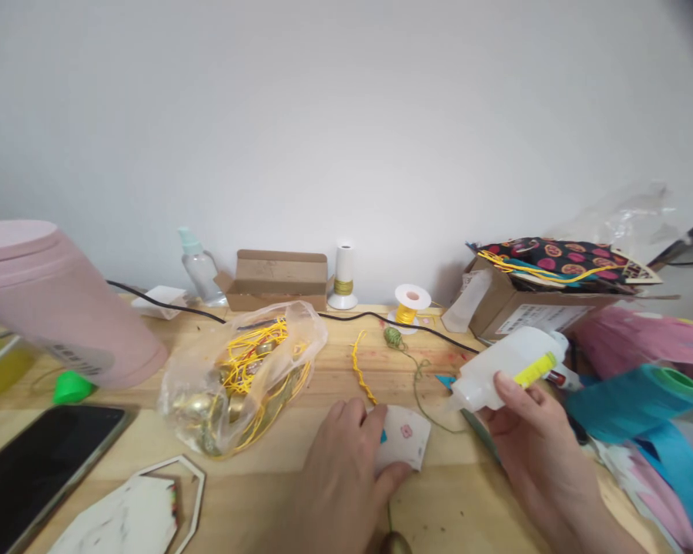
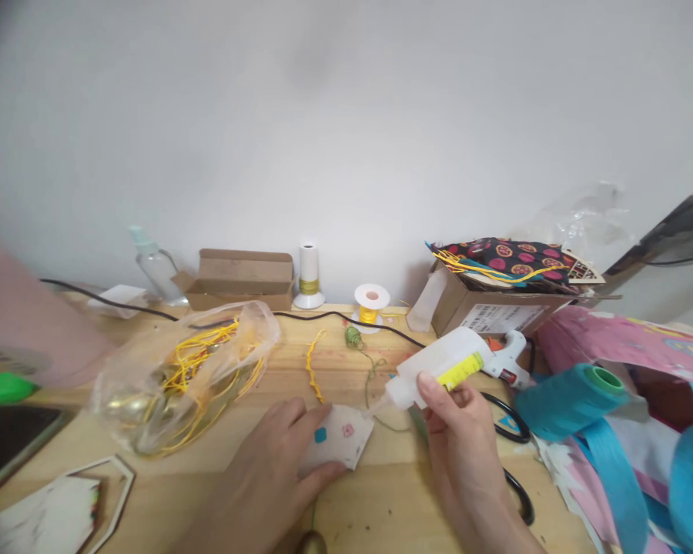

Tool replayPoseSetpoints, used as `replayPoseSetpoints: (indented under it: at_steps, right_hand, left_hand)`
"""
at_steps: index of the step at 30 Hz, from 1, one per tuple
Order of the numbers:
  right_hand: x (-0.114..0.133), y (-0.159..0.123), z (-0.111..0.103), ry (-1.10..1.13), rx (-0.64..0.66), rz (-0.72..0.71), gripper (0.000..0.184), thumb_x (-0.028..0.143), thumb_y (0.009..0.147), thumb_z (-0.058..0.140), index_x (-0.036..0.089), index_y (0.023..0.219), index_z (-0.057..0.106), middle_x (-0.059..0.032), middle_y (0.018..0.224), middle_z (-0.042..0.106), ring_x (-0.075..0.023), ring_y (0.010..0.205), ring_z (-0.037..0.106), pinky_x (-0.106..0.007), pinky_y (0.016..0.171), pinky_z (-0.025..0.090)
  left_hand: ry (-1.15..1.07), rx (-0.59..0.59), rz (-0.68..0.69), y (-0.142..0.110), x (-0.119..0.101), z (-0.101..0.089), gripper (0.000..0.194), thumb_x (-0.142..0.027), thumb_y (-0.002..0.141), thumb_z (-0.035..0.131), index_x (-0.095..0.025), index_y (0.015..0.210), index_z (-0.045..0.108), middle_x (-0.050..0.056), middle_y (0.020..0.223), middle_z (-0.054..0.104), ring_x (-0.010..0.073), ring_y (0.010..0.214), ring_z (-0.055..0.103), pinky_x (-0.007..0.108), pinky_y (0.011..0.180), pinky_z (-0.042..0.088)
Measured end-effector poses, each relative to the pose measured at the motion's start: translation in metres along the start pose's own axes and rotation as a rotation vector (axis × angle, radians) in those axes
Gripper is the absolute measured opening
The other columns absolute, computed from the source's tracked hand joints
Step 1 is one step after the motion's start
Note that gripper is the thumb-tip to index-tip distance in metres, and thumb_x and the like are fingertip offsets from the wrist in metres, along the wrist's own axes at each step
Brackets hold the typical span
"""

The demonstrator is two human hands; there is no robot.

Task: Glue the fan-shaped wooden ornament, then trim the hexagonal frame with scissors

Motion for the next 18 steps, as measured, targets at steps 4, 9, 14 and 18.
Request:
replayPoseSetpoints:
  at_steps: [4, 9, 14, 18]
  right_hand:
    - [-0.002, -0.001, -0.001, 0.183, -0.045, 0.131, 0.026, 0.022, 0.053, 0.078, 0.021, 0.077, 0.067, 0.0021, 0.069, 0.069, -0.0112, 0.056, 0.062, -0.016, 0.046, 0.052]
    - [-0.004, -0.004, 0.0, 0.221, -0.025, 0.18, 0.028, 0.02, 0.05, 0.079, 0.02, 0.076, 0.067, -0.0001, 0.072, 0.071, -0.014, 0.06, 0.065, -0.017, 0.05, 0.055]
    - [-0.005, -0.004, -0.003, 0.257, -0.014, 0.209, 0.027, 0.019, 0.05, 0.079, 0.018, 0.074, 0.067, -0.0001, 0.07, 0.071, -0.0132, 0.059, 0.065, -0.018, 0.051, 0.056]
    - [-0.006, -0.004, -0.004, 0.279, -0.043, 0.244, 0.023, 0.02, 0.051, 0.078, 0.018, 0.072, 0.067, 0.0001, 0.071, 0.071, -0.0131, 0.058, 0.065, -0.016, 0.046, 0.054]
  left_hand:
    - [0.005, -0.023, 0.021, -0.001, 0.002, 0.002, 0.038, -0.026, 0.07, 0.059, -0.017, 0.107, 0.056, 0.01, 0.095, 0.057, 0.0281, 0.09, 0.05, 0.042, 0.077, 0.04]
    - [-0.168, -0.036, -0.001, -0.004, 0.005, -0.001, 0.04, -0.028, 0.068, 0.061, -0.021, 0.107, 0.057, 0.009, 0.1, 0.057, 0.0279, 0.096, 0.048, 0.042, 0.082, 0.036]
    - [-1.029, 0.089, -0.39, -0.004, 0.019, 0.003, 0.029, -0.037, 0.069, 0.06, -0.017, 0.09, 0.061, -0.004, 0.061, 0.046, 0.0118, 0.058, 0.047, 0.024, 0.055, 0.038]
    - [-1.797, 0.119, -0.608, -0.005, 0.016, -0.005, 0.017, -0.017, 0.078, 0.05, -0.008, 0.086, 0.061, 0.003, 0.072, 0.058, 0.0091, 0.063, 0.056, 0.021, 0.061, 0.047]
Point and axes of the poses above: each hand's wrist, its own y-axis towards the middle knuckle, its own z-axis out of the palm, x = y × z, the point moved 6 cm from there along y, towards the middle knuckle
